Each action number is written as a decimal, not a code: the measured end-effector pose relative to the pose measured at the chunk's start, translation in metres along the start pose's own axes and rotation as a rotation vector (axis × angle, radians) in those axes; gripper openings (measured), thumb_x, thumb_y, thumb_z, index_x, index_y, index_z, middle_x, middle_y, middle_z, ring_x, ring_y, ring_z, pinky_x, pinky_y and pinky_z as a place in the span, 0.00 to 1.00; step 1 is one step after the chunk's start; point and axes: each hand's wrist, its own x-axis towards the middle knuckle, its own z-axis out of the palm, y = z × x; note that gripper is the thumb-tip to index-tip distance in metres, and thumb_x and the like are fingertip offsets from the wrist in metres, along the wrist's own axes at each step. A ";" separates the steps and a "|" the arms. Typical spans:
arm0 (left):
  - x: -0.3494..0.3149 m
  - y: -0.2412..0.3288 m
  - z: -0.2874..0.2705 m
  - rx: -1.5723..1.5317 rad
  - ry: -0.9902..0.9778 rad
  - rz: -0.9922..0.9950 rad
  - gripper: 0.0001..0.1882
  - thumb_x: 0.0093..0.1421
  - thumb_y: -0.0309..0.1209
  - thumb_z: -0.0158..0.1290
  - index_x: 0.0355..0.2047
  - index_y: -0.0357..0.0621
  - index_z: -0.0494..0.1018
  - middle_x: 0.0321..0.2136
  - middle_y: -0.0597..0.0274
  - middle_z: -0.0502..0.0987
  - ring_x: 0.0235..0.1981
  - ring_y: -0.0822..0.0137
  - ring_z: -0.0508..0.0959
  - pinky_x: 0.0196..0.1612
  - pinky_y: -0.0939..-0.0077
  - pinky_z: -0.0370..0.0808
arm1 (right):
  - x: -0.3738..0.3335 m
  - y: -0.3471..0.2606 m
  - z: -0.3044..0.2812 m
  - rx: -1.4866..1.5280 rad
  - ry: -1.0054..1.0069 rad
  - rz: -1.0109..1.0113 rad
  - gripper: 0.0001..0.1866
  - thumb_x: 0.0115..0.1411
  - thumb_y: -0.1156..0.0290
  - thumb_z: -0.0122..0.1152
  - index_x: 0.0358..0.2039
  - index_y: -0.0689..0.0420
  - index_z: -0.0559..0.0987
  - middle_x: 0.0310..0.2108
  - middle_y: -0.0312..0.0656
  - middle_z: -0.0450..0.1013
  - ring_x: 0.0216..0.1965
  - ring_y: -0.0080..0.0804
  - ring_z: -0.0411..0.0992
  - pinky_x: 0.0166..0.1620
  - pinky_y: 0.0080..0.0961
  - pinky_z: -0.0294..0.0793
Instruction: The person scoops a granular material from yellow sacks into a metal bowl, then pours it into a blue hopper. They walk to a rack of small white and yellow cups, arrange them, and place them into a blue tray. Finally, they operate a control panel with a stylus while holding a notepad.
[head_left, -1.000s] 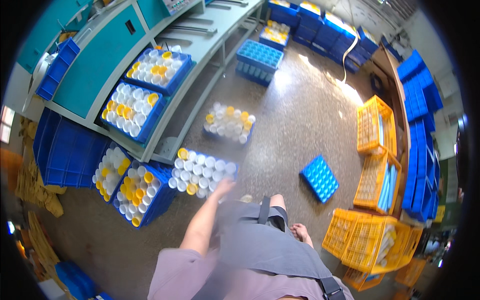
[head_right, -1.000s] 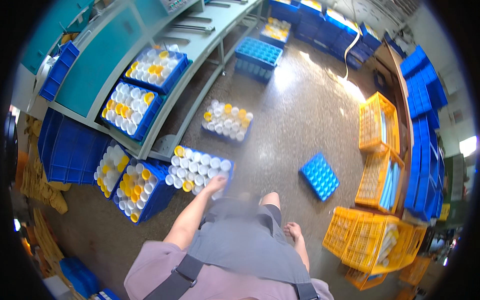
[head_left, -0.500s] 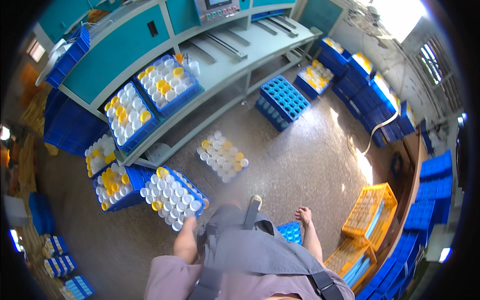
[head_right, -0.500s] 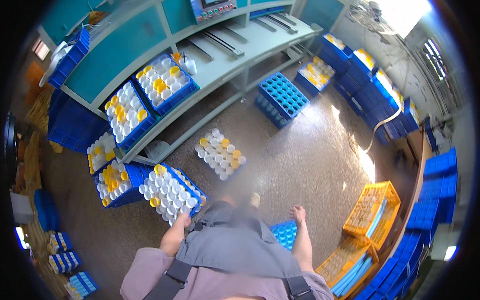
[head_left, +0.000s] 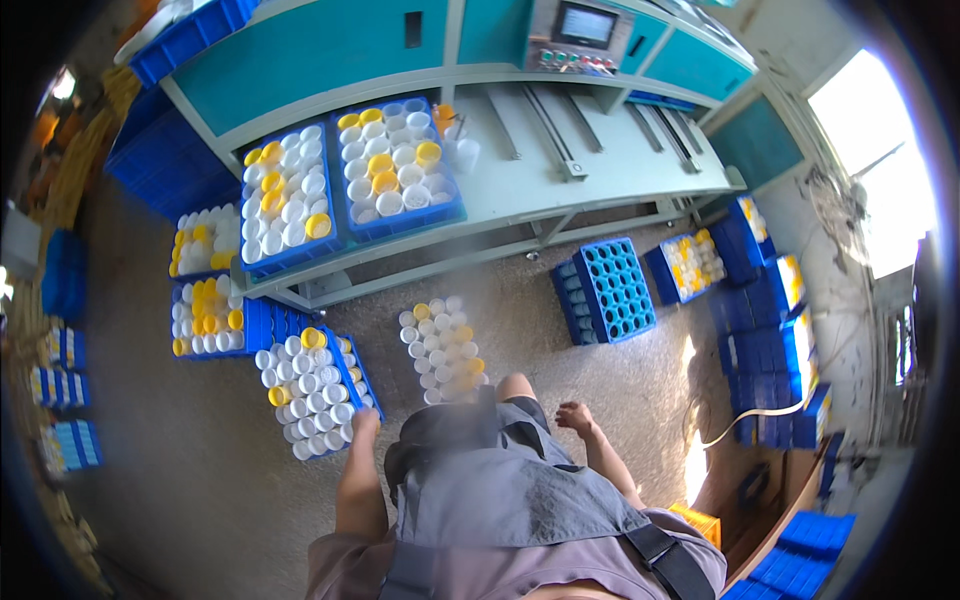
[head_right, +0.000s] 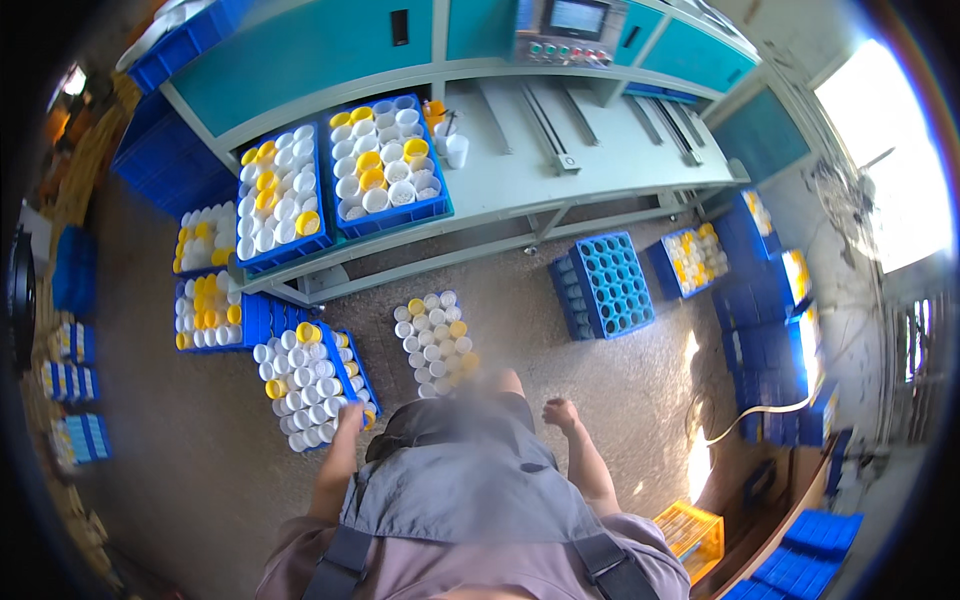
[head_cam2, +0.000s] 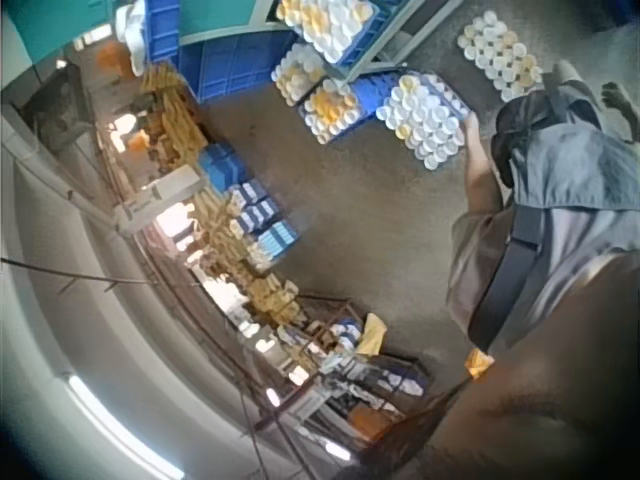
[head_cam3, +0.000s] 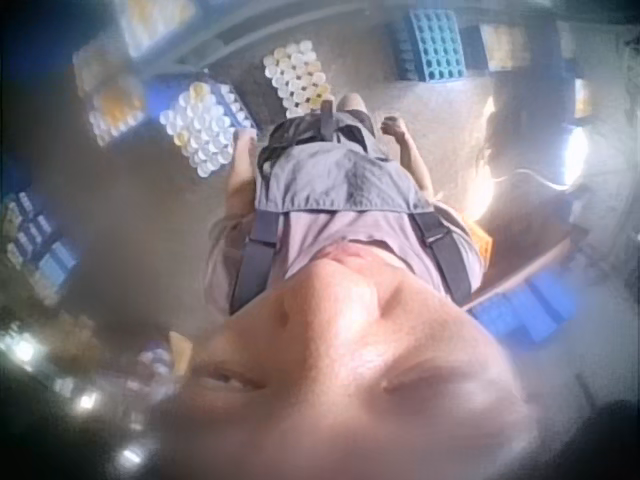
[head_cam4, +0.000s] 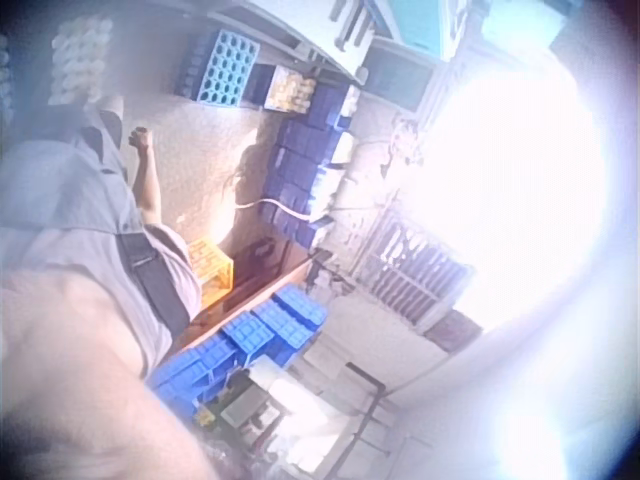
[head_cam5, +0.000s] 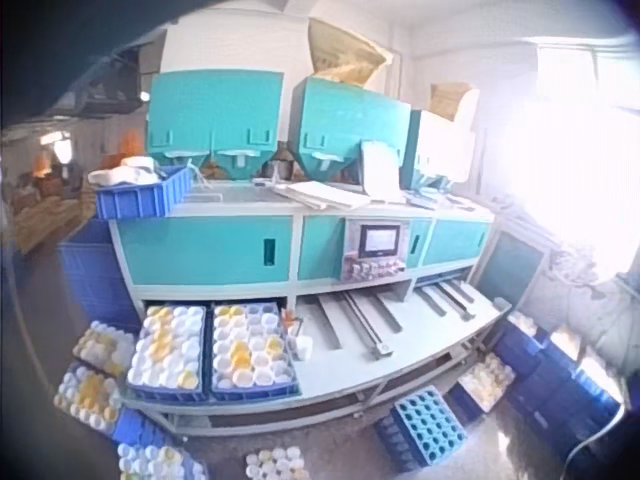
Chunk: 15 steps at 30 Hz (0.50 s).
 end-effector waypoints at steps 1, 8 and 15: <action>0.004 0.046 0.000 0.063 0.088 0.184 0.20 0.61 0.43 0.52 0.33 0.34 0.77 0.34 0.38 0.80 0.38 0.41 0.80 0.40 0.47 0.73 | 0.014 -0.033 0.000 -0.137 0.013 -0.053 0.22 0.63 0.74 0.63 0.55 0.70 0.73 0.42 0.52 0.79 0.37 0.42 0.81 0.39 0.35 0.85; 0.068 0.362 -0.050 -0.112 0.757 0.607 0.19 0.63 0.31 0.56 0.53 0.39 0.71 0.48 0.44 0.74 0.53 0.43 0.72 0.57 0.51 0.68 | 0.068 -0.346 0.089 -0.573 0.039 -0.658 0.14 0.62 0.67 0.62 0.45 0.62 0.80 0.36 0.47 0.81 0.36 0.32 0.79 0.41 0.29 0.78; 0.158 0.524 -0.067 0.232 0.897 0.406 0.33 0.67 0.42 0.51 0.65 0.33 0.60 0.65 0.43 0.64 0.68 0.45 0.61 0.67 0.50 0.60 | 0.117 -0.639 0.298 -0.579 -0.200 -1.360 0.11 0.66 0.72 0.57 0.47 0.60 0.79 0.40 0.50 0.79 0.41 0.46 0.79 0.44 0.33 0.77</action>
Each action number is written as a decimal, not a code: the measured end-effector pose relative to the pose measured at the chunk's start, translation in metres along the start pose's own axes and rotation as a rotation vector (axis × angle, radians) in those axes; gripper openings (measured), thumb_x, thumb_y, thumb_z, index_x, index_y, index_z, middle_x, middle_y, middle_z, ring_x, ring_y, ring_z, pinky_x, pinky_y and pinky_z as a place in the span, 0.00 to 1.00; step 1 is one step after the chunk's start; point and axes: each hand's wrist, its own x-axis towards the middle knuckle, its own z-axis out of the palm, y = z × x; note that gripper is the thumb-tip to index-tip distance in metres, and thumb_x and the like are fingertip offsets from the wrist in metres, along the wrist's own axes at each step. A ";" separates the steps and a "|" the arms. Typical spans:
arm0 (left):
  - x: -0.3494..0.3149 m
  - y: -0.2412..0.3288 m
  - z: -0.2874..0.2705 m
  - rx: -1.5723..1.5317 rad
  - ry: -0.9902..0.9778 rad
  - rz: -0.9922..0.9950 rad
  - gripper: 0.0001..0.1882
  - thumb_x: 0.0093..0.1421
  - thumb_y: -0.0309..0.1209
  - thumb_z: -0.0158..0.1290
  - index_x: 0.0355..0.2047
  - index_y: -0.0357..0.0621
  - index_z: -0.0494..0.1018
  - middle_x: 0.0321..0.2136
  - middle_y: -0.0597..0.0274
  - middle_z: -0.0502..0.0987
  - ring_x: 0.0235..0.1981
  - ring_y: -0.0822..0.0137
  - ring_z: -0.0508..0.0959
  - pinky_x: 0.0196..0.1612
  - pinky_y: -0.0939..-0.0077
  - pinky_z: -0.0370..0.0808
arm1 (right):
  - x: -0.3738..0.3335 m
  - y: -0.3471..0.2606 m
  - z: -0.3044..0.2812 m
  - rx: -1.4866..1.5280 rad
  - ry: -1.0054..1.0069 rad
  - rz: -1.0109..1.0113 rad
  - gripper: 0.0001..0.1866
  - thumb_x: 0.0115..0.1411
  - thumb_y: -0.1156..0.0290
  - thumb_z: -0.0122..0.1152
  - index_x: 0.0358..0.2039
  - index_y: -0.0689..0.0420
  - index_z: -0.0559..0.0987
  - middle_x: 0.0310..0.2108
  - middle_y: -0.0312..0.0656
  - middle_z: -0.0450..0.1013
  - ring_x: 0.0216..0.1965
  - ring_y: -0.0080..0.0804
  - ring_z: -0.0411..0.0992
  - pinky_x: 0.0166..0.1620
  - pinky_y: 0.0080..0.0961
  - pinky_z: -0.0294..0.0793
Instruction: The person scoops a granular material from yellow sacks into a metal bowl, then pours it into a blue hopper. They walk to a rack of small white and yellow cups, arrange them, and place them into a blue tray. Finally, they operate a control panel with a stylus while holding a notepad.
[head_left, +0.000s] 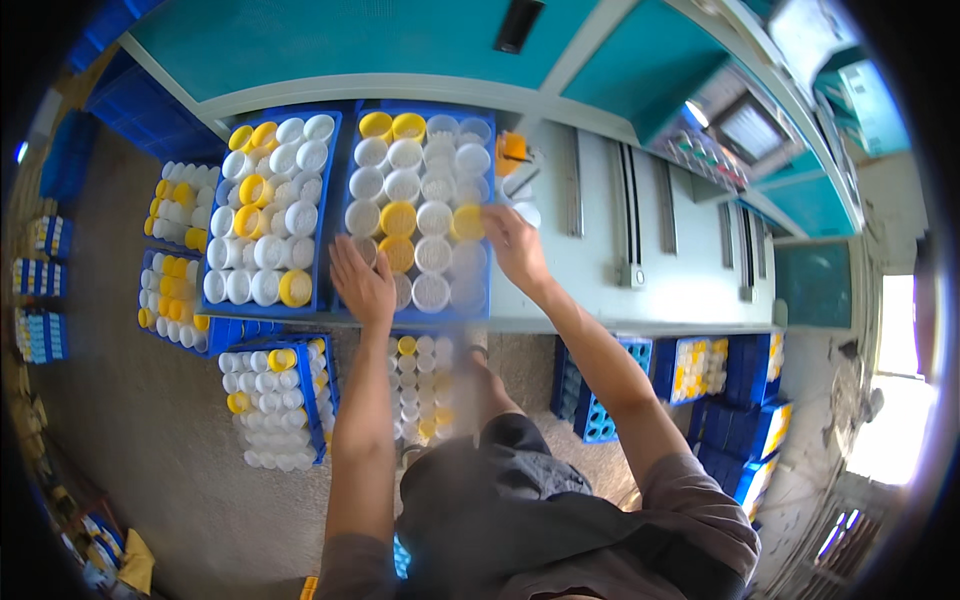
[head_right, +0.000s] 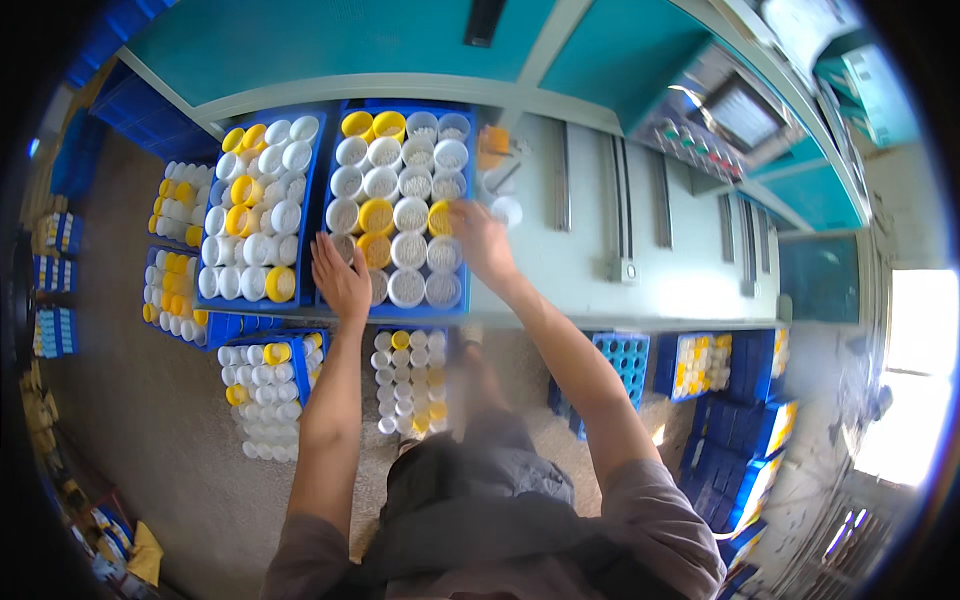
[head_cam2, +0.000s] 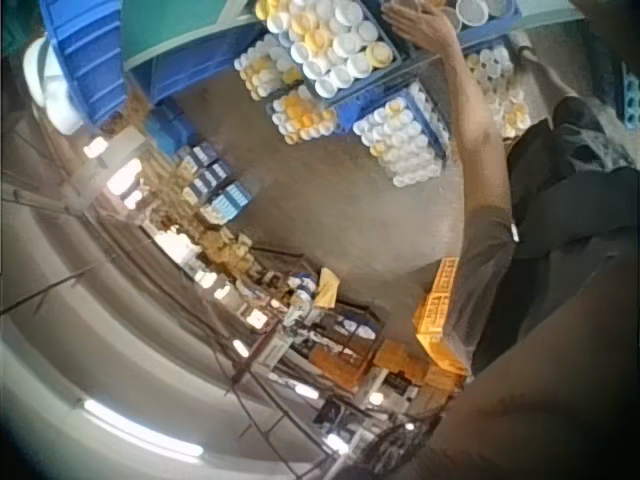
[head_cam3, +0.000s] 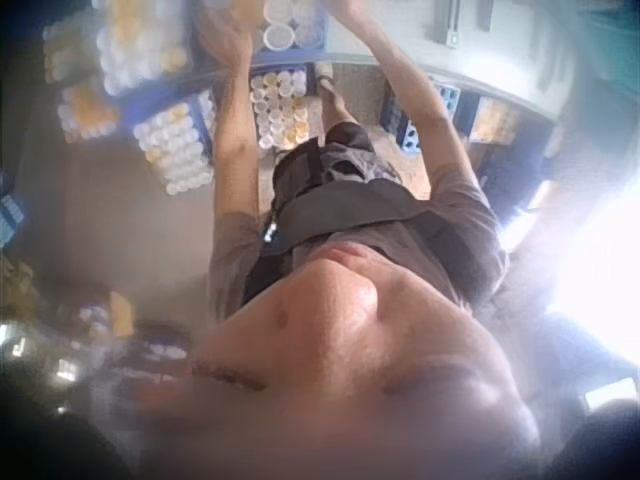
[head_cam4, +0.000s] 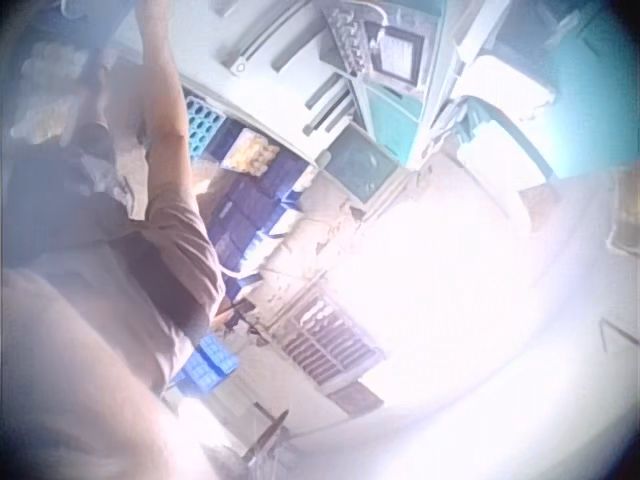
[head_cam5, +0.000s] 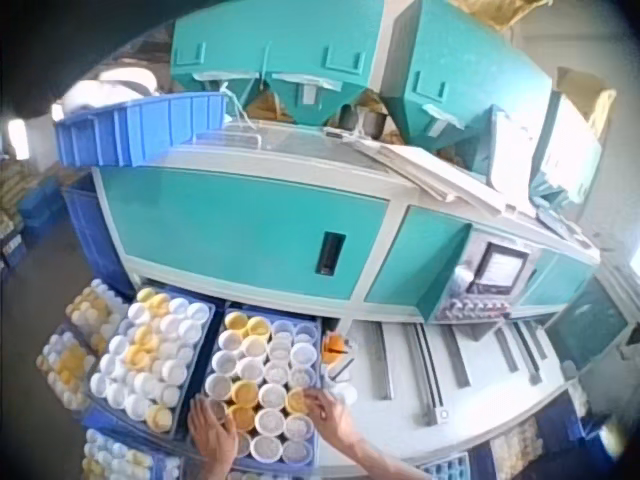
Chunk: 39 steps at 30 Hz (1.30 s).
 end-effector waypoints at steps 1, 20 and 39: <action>0.001 0.004 0.005 0.163 -0.051 -0.020 0.33 0.67 0.44 0.49 0.65 0.34 0.60 0.66 0.44 0.63 0.68 0.46 0.62 0.67 0.51 0.60 | 0.043 0.000 0.013 -0.012 -0.005 -0.177 0.11 0.65 0.73 0.57 0.46 0.61 0.78 0.42 0.52 0.78 0.42 0.52 0.79 0.44 0.36 0.78; 0.003 0.001 0.007 0.080 -0.024 -0.047 0.35 0.66 0.46 0.51 0.67 0.39 0.61 0.66 0.49 0.64 0.65 0.44 0.66 0.66 0.50 0.62 | 0.207 0.061 0.111 -0.890 -0.719 -0.268 0.08 0.55 0.79 0.58 0.31 0.59 0.85 0.34 0.52 0.81 0.37 0.46 0.82 0.38 0.35 0.83; 0.002 0.000 0.010 0.079 0.038 -0.018 0.27 0.71 0.43 0.44 0.63 0.38 0.66 0.64 0.49 0.68 0.62 0.45 0.70 0.63 0.51 0.66 | 0.136 0.074 -0.044 0.278 -0.350 0.361 0.10 0.58 0.79 0.66 0.41 0.69 0.83 0.35 0.44 0.82 0.36 0.30 0.82 0.43 0.21 0.81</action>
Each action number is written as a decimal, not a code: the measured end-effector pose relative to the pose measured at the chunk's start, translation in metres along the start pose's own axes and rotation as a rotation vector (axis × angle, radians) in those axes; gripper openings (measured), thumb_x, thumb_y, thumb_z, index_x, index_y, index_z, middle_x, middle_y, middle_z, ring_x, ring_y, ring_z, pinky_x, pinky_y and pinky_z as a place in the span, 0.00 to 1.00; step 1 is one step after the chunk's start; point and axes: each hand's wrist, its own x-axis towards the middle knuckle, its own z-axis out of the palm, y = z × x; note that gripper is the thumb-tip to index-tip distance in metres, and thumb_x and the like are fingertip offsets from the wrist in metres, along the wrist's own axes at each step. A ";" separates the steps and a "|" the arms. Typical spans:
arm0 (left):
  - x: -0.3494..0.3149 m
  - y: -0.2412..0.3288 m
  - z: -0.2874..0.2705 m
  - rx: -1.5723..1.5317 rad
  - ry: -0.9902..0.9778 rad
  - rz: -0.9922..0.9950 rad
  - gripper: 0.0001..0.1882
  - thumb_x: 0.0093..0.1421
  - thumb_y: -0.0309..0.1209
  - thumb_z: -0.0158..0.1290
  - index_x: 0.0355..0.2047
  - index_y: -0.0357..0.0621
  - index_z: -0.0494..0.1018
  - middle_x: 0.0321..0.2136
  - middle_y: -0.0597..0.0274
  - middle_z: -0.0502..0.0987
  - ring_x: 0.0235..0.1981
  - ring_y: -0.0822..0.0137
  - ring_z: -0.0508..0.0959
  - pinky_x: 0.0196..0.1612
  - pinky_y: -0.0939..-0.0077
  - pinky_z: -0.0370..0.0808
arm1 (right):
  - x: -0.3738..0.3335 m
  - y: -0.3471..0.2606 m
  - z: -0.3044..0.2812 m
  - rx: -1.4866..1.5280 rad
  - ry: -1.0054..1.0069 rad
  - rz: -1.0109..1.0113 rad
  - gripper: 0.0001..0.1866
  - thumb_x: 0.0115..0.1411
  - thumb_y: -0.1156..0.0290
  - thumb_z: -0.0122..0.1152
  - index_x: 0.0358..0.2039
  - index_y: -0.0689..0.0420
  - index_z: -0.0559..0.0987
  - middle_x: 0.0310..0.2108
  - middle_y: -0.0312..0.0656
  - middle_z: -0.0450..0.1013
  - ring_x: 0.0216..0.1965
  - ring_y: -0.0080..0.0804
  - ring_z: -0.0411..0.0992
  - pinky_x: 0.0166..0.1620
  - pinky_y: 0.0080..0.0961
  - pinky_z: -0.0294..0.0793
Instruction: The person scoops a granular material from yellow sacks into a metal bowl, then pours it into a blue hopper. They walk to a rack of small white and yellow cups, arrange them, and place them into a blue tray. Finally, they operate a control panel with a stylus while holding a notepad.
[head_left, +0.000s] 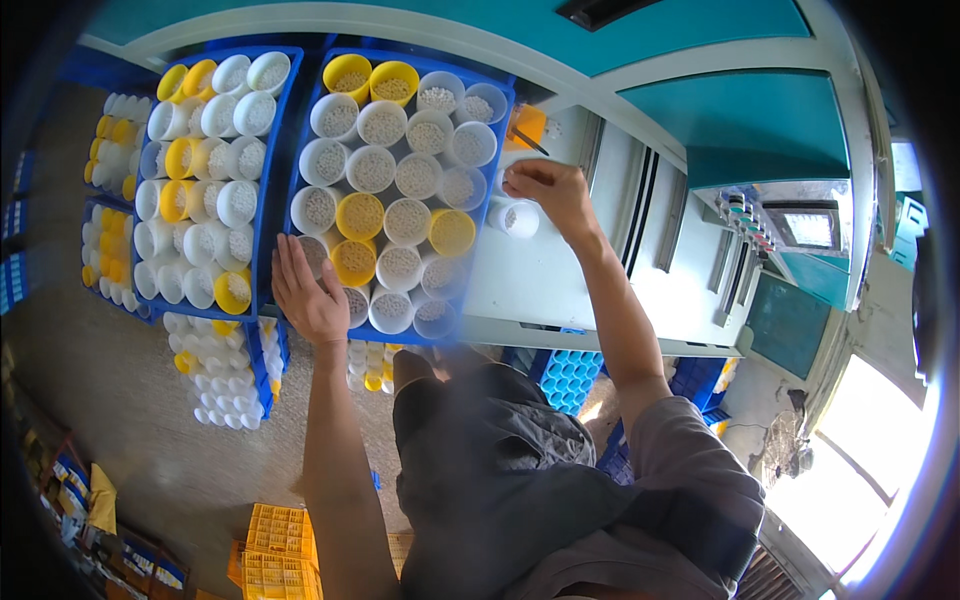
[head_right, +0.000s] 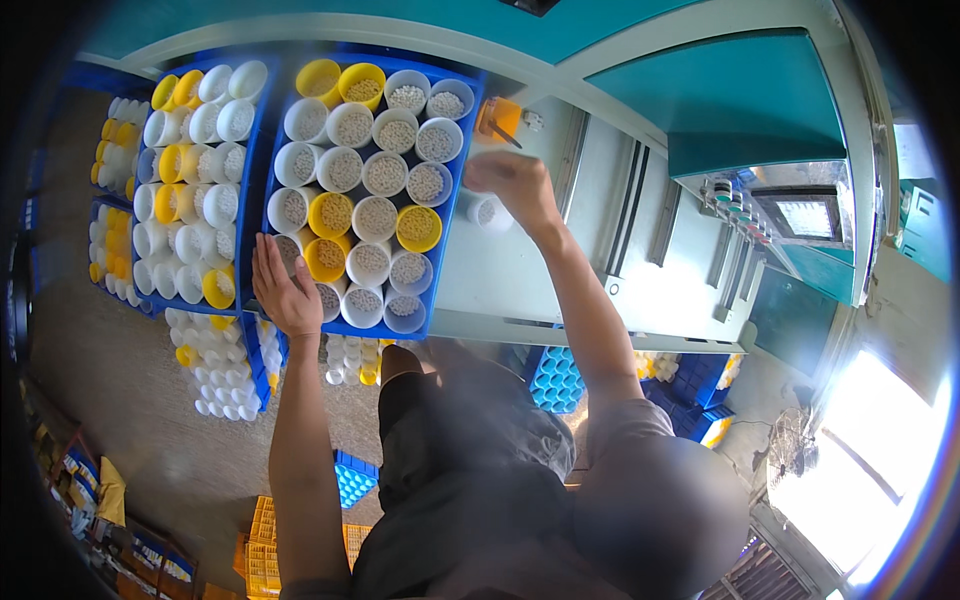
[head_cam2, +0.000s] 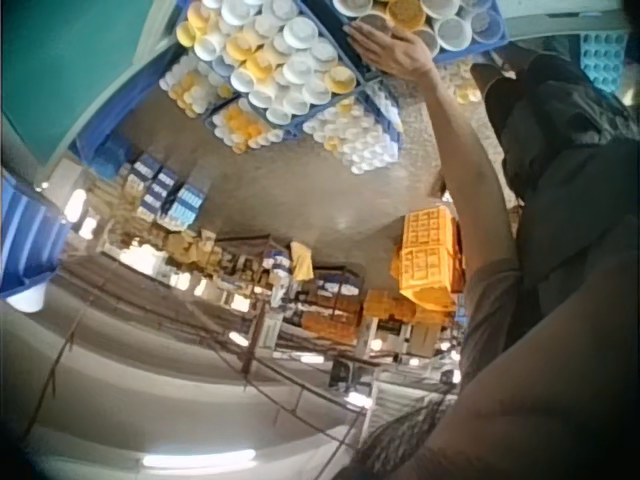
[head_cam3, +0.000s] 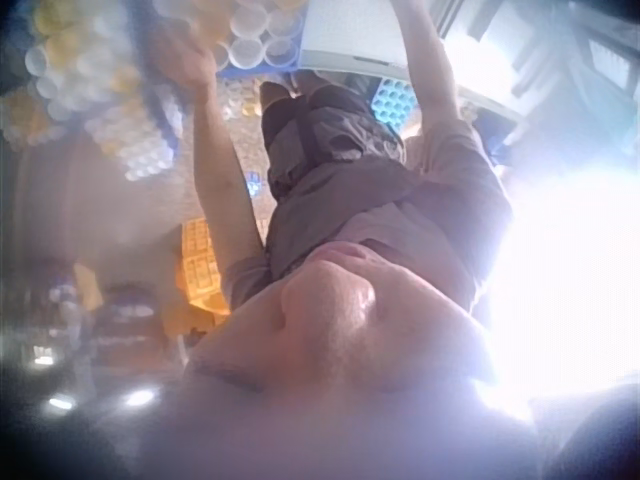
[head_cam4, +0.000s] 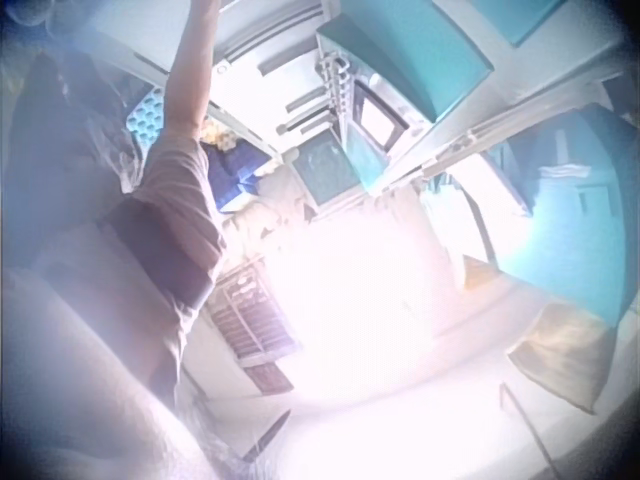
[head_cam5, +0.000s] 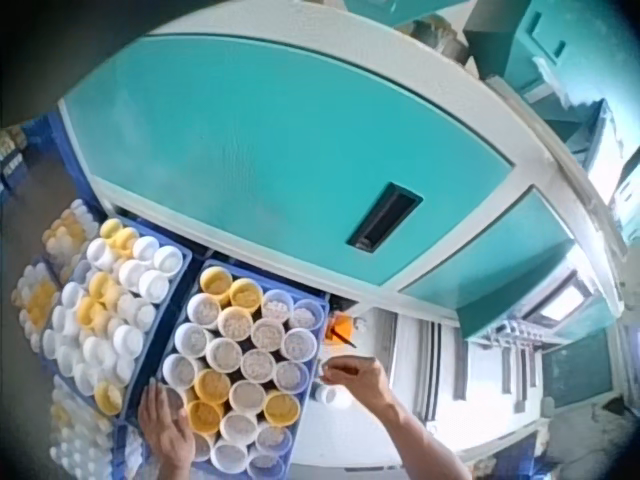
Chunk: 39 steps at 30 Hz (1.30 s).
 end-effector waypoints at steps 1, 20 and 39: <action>0.000 0.000 0.000 -0.001 -0.007 -0.009 0.27 0.71 0.43 0.44 0.63 0.38 0.66 0.64 0.50 0.68 0.62 0.45 0.70 0.63 0.51 0.66 | -0.010 0.008 -0.005 -0.068 0.049 0.066 0.11 0.55 0.79 0.66 0.39 0.68 0.84 0.32 0.42 0.82 0.34 0.27 0.81 0.42 0.20 0.80; -0.003 -0.007 0.005 0.011 -0.020 -0.016 0.26 0.69 0.40 0.46 0.65 0.43 0.66 0.65 0.53 0.67 0.63 0.47 0.69 0.65 0.53 0.65 | -0.050 -0.007 0.026 -0.487 0.061 -0.305 0.11 0.60 0.78 0.64 0.43 0.59 0.85 0.37 0.46 0.83 0.35 0.31 0.83 0.40 0.24 0.82; -0.003 -0.006 0.003 0.001 -0.006 -0.052 0.27 0.67 0.41 0.49 0.64 0.44 0.67 0.65 0.54 0.68 0.62 0.48 0.70 0.63 0.52 0.66 | 0.005 0.012 0.160 -0.964 -0.426 -0.253 0.04 0.53 0.73 0.59 0.23 0.56 0.80 0.30 0.45 0.78 0.35 0.48 0.78 0.38 0.42 0.76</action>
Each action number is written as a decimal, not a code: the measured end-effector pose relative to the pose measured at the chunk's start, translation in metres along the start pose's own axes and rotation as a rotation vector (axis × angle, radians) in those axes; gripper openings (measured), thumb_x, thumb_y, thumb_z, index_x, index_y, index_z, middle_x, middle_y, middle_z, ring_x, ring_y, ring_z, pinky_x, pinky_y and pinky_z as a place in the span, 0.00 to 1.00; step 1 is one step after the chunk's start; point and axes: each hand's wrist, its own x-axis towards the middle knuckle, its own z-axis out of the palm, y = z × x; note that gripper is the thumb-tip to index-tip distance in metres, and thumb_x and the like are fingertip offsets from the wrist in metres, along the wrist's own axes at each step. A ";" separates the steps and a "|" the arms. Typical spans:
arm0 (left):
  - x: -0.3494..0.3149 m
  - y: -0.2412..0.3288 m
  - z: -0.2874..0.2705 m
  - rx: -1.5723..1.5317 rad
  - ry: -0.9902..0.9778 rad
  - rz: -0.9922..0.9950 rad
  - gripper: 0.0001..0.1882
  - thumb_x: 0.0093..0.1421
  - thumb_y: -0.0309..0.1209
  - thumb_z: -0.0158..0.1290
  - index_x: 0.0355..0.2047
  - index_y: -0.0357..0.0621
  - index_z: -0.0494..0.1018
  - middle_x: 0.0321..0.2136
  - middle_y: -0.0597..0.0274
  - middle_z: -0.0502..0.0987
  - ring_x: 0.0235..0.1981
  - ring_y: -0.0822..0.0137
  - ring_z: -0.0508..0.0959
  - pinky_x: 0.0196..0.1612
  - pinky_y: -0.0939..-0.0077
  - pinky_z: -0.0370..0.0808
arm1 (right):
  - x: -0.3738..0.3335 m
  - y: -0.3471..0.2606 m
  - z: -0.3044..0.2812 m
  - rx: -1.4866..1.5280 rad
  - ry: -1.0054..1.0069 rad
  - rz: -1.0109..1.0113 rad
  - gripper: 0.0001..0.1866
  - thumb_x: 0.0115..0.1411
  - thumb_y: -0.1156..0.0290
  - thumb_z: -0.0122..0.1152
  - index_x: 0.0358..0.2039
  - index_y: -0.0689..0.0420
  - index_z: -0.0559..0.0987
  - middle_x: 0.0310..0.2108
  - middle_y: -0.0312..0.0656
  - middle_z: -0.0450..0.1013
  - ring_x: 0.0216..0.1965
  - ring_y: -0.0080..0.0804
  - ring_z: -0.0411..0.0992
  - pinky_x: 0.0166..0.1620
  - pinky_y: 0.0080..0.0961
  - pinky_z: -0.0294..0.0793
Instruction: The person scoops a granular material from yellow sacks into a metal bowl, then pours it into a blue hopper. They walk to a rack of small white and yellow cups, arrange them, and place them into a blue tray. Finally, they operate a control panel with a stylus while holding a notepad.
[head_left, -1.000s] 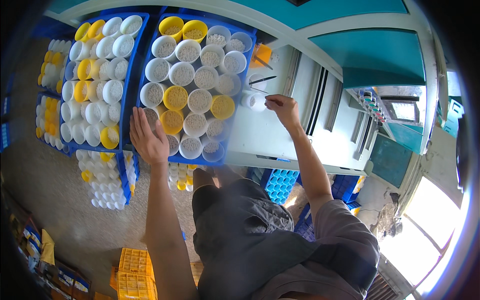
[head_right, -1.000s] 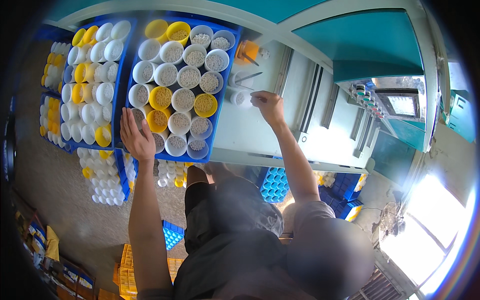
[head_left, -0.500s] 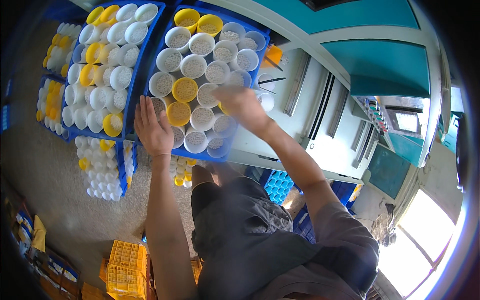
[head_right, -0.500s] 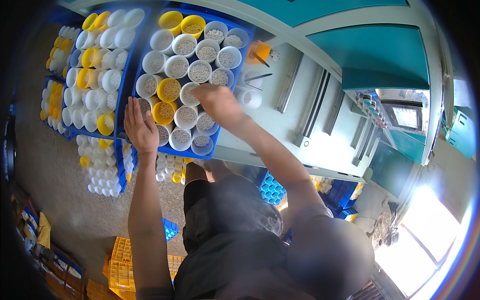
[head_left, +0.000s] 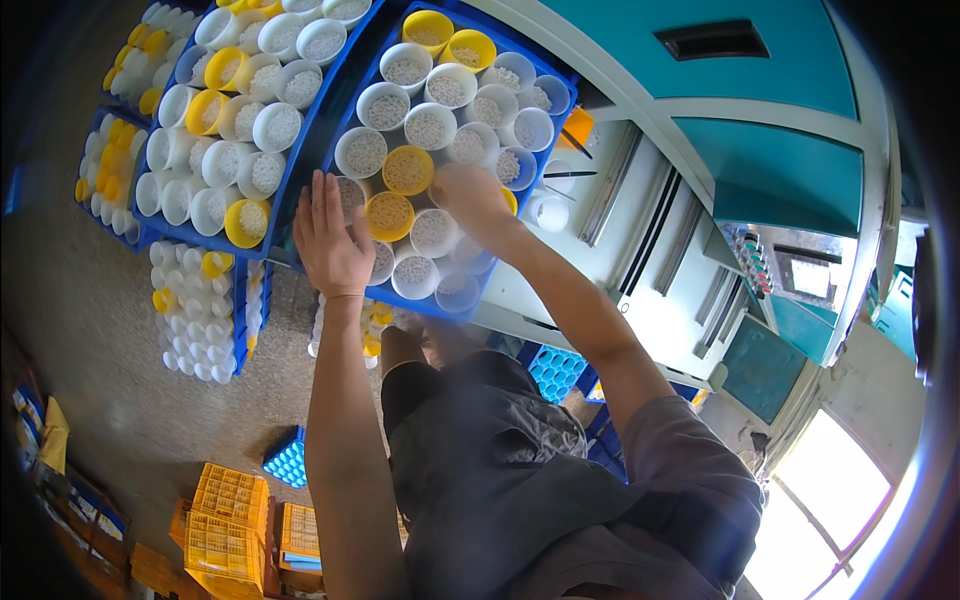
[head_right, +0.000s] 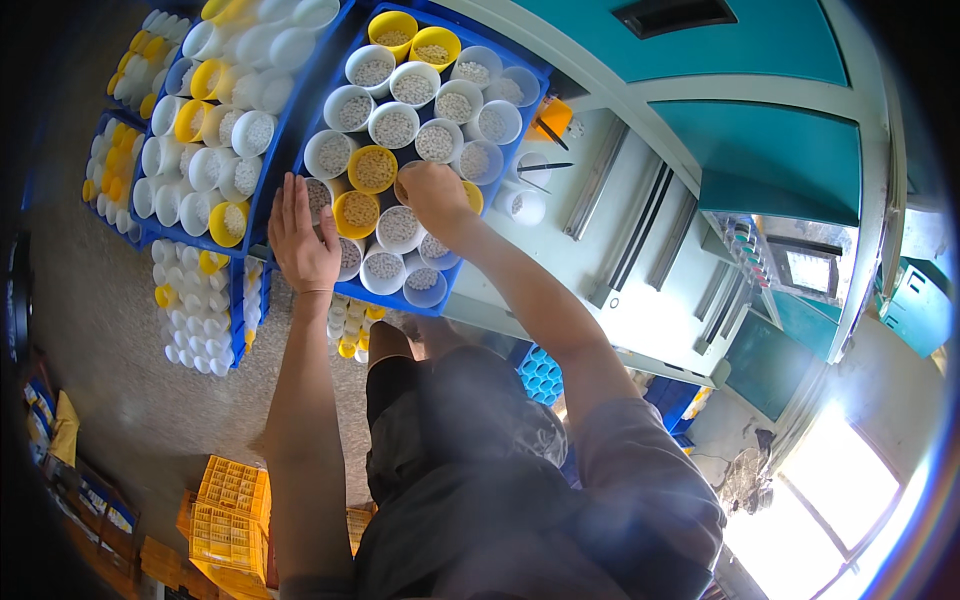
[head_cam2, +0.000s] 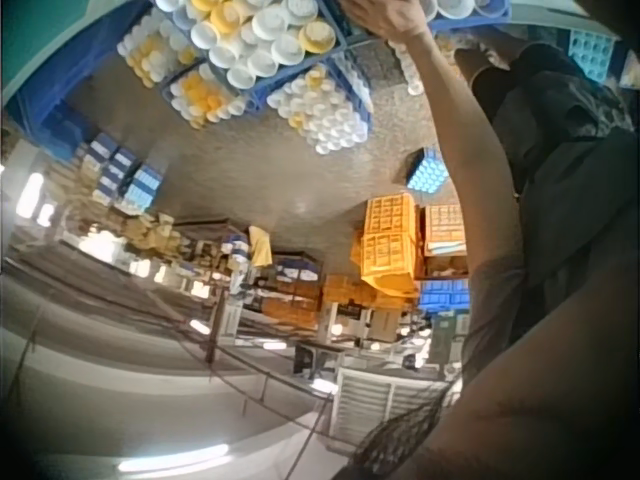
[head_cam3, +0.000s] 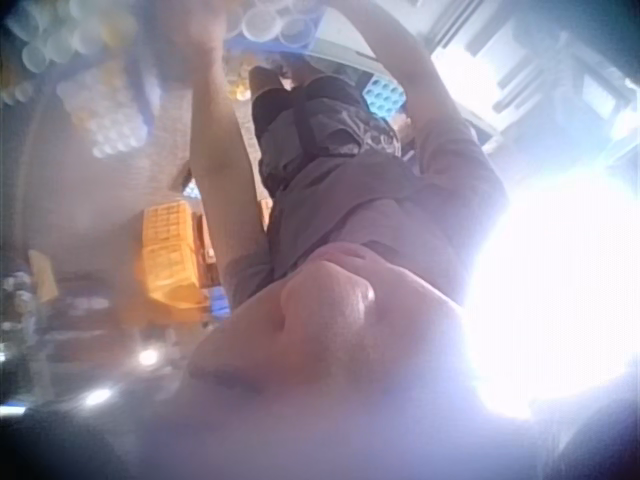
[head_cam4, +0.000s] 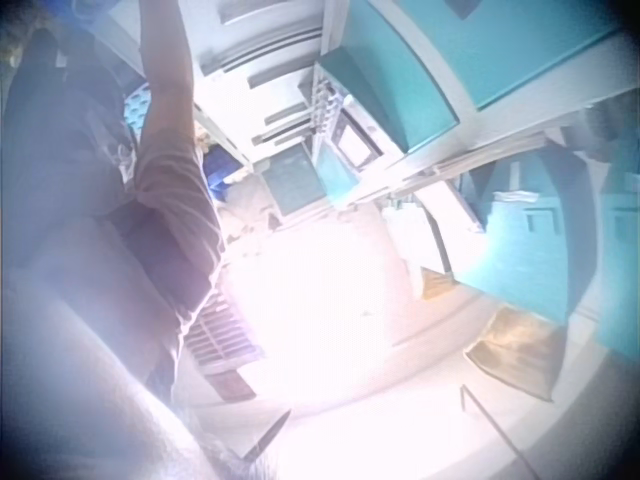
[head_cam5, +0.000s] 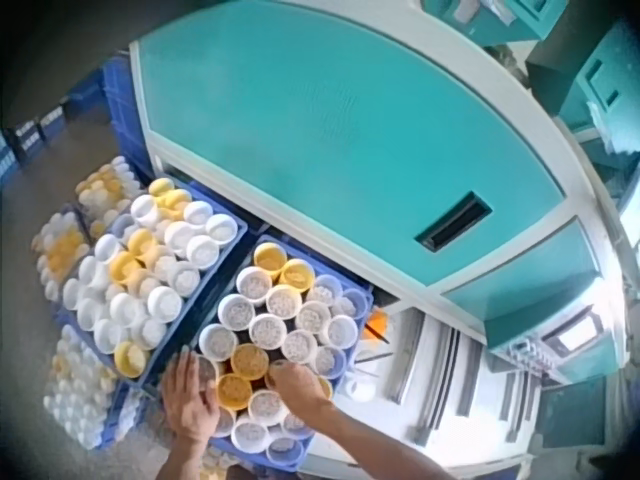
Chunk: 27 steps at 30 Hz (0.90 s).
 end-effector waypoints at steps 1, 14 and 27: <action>0.000 0.000 0.000 -0.001 -0.001 0.001 0.27 0.67 0.41 0.49 0.63 0.44 0.67 0.65 0.54 0.68 0.62 0.48 0.70 0.63 0.52 0.66 | 0.000 -0.001 0.001 -0.005 0.016 0.005 0.04 0.53 0.73 0.59 0.23 0.56 0.80 0.30 0.46 0.78 0.35 0.48 0.78 0.38 0.42 0.76; 0.001 0.000 0.002 0.004 0.024 0.023 0.27 0.67 0.41 0.49 0.63 0.43 0.67 0.64 0.54 0.69 0.61 0.48 0.71 0.62 0.53 0.67 | 0.009 0.000 0.000 -0.031 -0.049 0.012 0.04 0.49 0.72 0.60 0.21 0.55 0.81 0.25 0.48 0.77 0.31 0.49 0.77 0.34 0.45 0.75; -0.001 -0.001 0.002 0.014 0.020 0.019 0.27 0.68 0.40 0.48 0.64 0.45 0.66 0.64 0.56 0.69 0.61 0.49 0.71 0.62 0.54 0.67 | -0.026 0.016 -0.017 0.310 0.461 -0.279 0.05 0.56 0.72 0.65 0.33 0.57 0.85 0.30 0.46 0.80 0.31 0.44 0.80 0.35 0.33 0.80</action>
